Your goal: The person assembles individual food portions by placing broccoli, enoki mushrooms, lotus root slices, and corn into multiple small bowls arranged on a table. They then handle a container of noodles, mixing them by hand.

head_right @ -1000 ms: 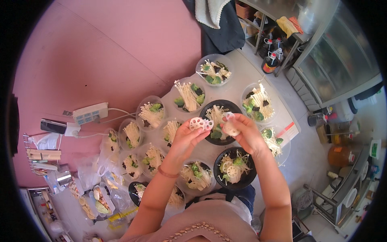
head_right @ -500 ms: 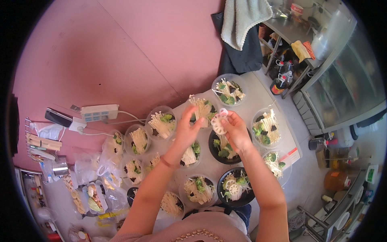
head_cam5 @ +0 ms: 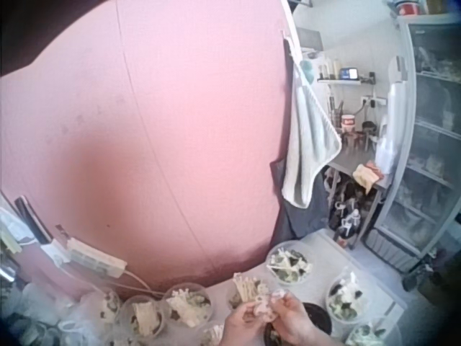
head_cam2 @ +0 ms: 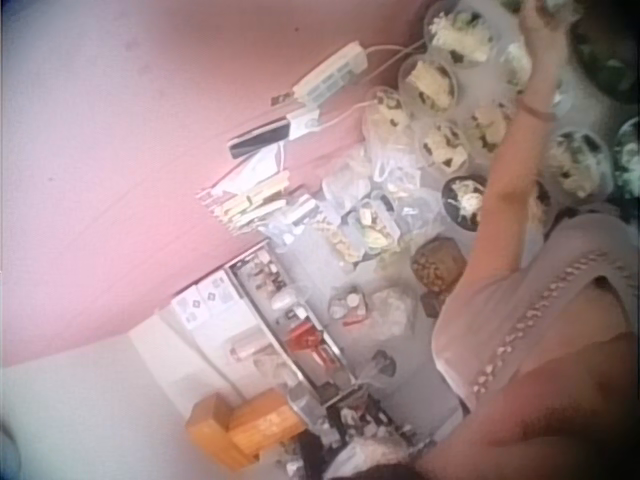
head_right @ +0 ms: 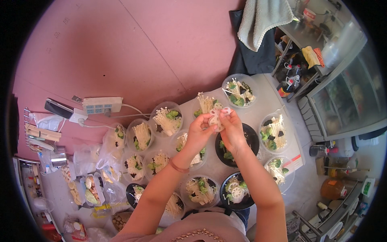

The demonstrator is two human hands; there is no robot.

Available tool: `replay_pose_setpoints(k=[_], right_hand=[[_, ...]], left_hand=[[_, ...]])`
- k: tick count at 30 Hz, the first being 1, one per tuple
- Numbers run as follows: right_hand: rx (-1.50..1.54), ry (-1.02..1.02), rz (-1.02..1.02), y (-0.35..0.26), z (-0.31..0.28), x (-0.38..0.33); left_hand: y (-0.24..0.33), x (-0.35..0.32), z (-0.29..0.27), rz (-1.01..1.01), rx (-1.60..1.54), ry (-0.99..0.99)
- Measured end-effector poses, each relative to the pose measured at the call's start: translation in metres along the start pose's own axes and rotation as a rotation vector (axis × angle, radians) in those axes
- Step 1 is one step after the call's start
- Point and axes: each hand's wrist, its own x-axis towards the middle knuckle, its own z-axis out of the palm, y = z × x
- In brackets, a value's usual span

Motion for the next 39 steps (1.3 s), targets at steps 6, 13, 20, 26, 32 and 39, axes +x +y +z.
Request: replay_pose_setpoints(k=[6,13,20,26,32,39], right_hand=[[-0.358,0.064,0.036,-0.004,-0.004,-0.01],[-0.419,0.219,-0.024,0.002,-0.034,-0.043],[-0.285,0.286,-0.1,-0.005,-0.028,-0.042],[-0.283,0.221,-0.223,0.017,-0.014,-0.05],[-0.453,0.058,-0.168,0.027,-0.006,-0.062],[-0.372,0.14,-0.173,0.017,0.0,-0.043]], left_hand=[[-0.012,0.001,-0.02,-0.085,0.042,0.019],[-0.009,-0.017,-0.014,-0.168,0.166,0.105],[-0.038,0.02,-0.033,0.077,0.291,0.25],[-0.011,-0.05,0.012,-0.051,-0.153,0.033],[0.005,-0.073,-0.021,-0.238,-0.032,0.03],[0.009,-0.06,-0.025,-0.203,-0.334,-0.041]])
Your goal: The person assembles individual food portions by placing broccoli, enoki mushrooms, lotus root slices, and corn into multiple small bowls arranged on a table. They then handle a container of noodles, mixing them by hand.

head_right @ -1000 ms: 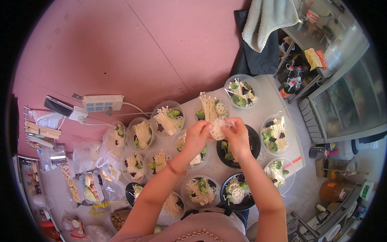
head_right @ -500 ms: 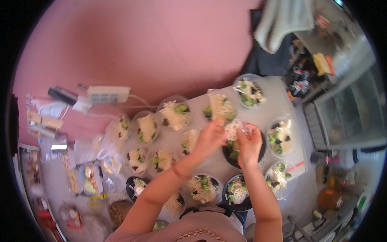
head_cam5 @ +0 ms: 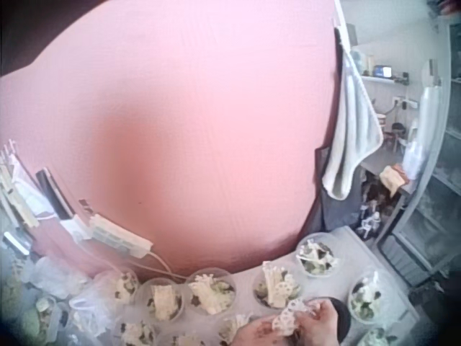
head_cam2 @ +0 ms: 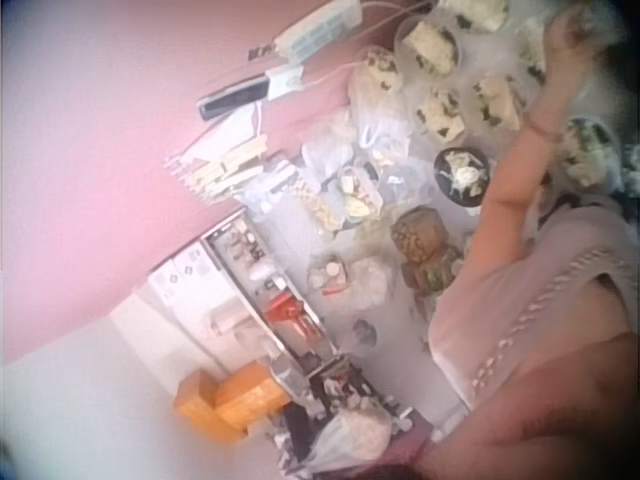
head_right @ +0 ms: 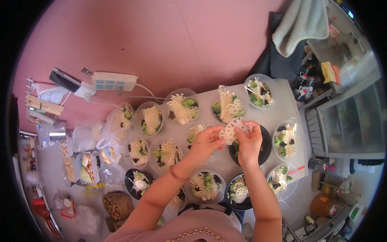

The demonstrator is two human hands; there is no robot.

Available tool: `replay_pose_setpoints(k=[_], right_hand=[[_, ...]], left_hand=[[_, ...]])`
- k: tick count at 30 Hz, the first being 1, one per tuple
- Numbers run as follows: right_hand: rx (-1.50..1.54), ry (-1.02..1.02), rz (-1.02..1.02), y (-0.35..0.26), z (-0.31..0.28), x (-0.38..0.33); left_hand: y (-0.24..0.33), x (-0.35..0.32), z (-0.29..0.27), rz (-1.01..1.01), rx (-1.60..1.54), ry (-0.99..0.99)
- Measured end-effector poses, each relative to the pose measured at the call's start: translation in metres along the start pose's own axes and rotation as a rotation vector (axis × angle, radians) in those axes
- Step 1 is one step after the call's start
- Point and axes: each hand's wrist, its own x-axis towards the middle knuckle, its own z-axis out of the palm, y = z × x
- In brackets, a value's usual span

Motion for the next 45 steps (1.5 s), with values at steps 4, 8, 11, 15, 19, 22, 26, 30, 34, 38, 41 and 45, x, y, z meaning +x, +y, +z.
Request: replay_pose_setpoints(k=[4,8,11,15,19,22,26,30,34,38,41,45], right_hand=[[-0.014,-0.001,0.038,-0.016,-0.008,0.01],[-0.05,0.061,0.001,-0.034,-0.018,0.035],[-0.022,0.137,-0.063,-0.042,-0.028,0.069],[-0.127,0.14,-0.165,-0.052,-0.041,0.125],[-0.678,0.156,-0.344,-0.038,-0.095,0.178],[-0.352,0.158,-0.318,-0.05,-0.098,0.166],[-0.166,0.123,-0.177,-0.066,-0.099,0.105],[0.004,0.131,-0.014,-0.079,-0.082,0.033],[0.198,0.059,0.038,-0.072,-0.099,-0.003],[0.099,0.171,-0.02,-0.084,-0.112,-0.023],[0.04,0.263,-0.151,-0.092,-0.154,-0.022],[-0.161,0.352,-0.177,-0.105,-0.211,-0.005]], left_hand=[[-0.007,0.027,-0.001,0.051,0.137,-0.051],[0.0,0.063,0.016,-0.048,0.243,-0.053],[0.001,0.081,0.026,-0.008,0.12,-0.018],[0.002,0.08,0.028,0.019,0.094,0.024],[-0.001,0.073,0.027,0.019,0.141,0.071],[-0.001,0.062,0.004,0.055,0.069,0.104],[0.0,0.046,0.003,0.04,0.052,0.105],[-0.016,0.042,0.035,-0.014,0.029,0.034],[-0.035,0.043,0.078,-0.027,-0.036,-0.076],[-0.038,0.039,0.123,-0.053,-0.026,-0.207],[-0.025,0.015,0.13,-0.031,0.06,-0.203],[0.019,-0.065,0.074,0.147,0.14,-0.037]])
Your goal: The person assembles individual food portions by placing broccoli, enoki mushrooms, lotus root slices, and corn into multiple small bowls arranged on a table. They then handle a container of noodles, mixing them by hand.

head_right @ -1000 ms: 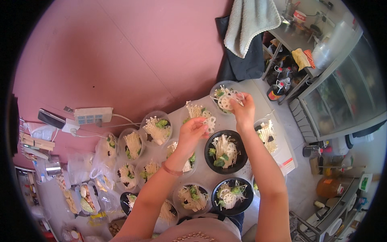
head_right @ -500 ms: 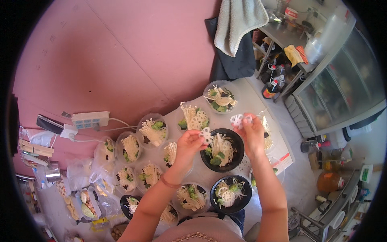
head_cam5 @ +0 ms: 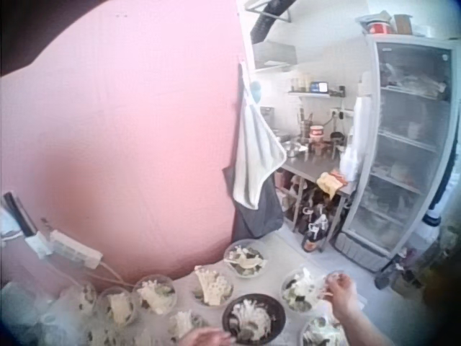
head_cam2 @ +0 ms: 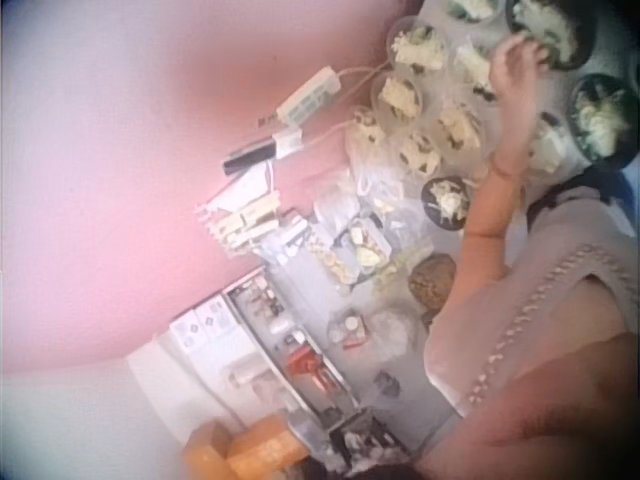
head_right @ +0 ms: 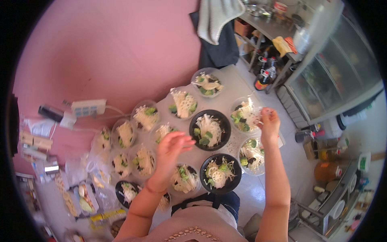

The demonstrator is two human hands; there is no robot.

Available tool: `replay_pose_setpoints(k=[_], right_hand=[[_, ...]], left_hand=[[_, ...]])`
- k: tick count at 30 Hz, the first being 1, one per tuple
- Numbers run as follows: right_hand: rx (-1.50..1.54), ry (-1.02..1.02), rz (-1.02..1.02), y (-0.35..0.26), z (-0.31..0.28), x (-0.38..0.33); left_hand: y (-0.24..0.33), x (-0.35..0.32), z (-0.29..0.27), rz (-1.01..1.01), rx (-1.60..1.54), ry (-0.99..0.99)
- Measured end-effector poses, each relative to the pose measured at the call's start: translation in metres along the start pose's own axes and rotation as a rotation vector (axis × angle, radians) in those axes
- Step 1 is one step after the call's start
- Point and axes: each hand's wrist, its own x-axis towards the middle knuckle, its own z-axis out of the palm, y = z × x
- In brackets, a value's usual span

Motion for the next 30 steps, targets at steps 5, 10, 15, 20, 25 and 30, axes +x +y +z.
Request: replay_pose_setpoints(k=[5,10,15,20,25,30], right_hand=[[-0.406,-0.286,0.01,0.056,-0.016,0.062],[-1.333,-0.398,-0.693,0.075,-0.037,0.092],[-1.011,-0.228,-0.898,0.055,-0.021,0.065],[-0.688,-0.54,-0.367,0.021,0.167,-0.12],[-0.42,-1.076,-0.349,0.058,0.42,-0.393],[-0.423,-1.872,-0.749,0.164,0.728,-0.638]], left_hand=[[0.018,-0.137,-0.118,-0.015,0.108,0.535],[0.022,-0.28,-0.203,0.081,0.257,1.046],[-0.012,-0.409,-0.354,0.127,0.458,1.399],[0.013,-0.452,-0.466,0.279,0.552,1.511],[0.044,-0.413,-0.578,0.396,0.424,1.41],[0.018,-0.464,-0.619,0.337,0.673,1.312]])
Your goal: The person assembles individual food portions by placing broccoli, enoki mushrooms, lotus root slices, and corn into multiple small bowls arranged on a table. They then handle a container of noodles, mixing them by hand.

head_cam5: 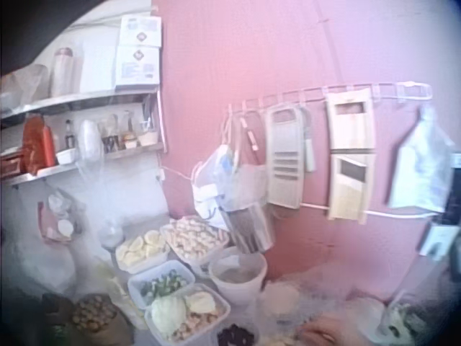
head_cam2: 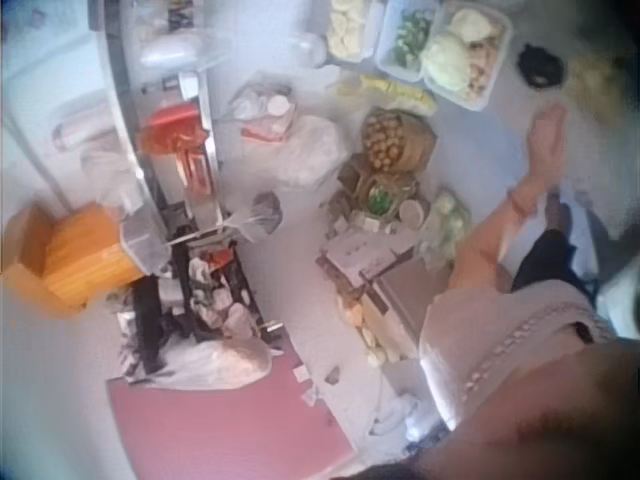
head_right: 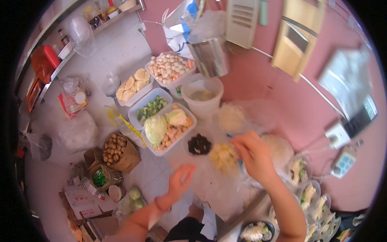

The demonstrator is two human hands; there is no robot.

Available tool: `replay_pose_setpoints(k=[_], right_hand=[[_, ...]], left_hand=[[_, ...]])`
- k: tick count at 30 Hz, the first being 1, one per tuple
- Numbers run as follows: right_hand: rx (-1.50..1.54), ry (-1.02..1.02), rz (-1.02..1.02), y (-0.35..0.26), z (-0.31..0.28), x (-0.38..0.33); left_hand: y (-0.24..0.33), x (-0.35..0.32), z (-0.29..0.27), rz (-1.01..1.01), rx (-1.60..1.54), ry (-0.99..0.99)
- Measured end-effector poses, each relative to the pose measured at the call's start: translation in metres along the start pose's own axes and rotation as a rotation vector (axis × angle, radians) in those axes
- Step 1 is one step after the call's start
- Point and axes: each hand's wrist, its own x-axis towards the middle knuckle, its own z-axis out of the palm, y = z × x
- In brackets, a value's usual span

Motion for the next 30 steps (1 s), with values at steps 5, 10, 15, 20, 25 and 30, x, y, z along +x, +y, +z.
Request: replay_pose_setpoints(k=[5,10,15,20,25,30], right_hand=[[-0.446,-0.287,-0.127,0.173,0.126,0.249],[-0.71,-0.769,-0.005,0.279,0.202,0.341],[-0.539,-0.976,0.106,0.3,0.25,0.339],[-0.395,-0.933,0.362,0.279,0.244,0.349],[-0.43,-0.744,0.314,0.323,0.266,0.342],[-0.526,-0.875,0.241,0.285,0.258,0.345]], left_hand=[[-0.051,-0.035,-0.08,-0.192,0.036,0.023],[-0.116,-0.101,-0.139,-0.647,0.24,0.088],[-0.124,-0.074,-0.143,-0.82,0.139,0.039],[-0.155,-0.061,-0.124,-0.669,-0.093,0.059],[-0.163,-0.056,-0.132,-0.676,0.045,-0.012],[-0.148,-0.058,-0.142,-0.601,0.144,0.04]])
